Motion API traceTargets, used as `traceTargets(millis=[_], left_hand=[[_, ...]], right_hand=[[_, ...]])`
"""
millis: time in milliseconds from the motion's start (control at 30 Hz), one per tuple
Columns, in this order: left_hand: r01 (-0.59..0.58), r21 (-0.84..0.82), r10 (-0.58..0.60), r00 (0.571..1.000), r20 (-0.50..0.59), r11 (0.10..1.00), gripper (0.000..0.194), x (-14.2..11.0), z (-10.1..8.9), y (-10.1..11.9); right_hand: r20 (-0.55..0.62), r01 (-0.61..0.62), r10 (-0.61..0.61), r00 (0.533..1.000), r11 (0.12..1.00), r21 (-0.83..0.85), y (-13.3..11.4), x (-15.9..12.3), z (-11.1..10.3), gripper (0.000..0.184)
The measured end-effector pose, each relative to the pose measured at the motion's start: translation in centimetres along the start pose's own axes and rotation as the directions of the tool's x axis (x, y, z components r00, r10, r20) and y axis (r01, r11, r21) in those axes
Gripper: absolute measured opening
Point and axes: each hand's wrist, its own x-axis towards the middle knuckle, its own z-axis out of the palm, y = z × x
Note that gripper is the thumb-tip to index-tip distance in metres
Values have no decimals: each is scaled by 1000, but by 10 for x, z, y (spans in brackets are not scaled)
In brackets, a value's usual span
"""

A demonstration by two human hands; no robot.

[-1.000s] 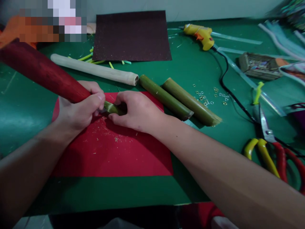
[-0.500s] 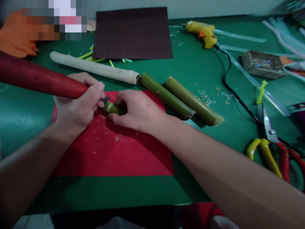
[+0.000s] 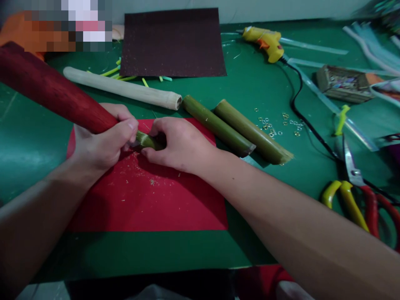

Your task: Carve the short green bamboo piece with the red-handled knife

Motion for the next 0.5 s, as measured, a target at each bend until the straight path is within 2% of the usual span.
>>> traceTargets(millis=[133,200,367,500], left_hand=[[-20,0,20,988,-155,1000,29,-3,5,2],[-29,-14,26,986,-165,999,30,-3,6,3],[-5,-23,4,999,-54,1000,31,0,0,1],[-27,-26,28,998,59,999,33,2,-4,-2]], right_hand=[[-22,-12,11,1000,1000,-16,0,0,-1,22],[-7,-19,19,1000,1000,-9,-1,0,-2,23],[3,-35,35,999,999,14,-2,-1,-1,24],[2,-19,19,1000,1000,19,-1,-1,-1,23]])
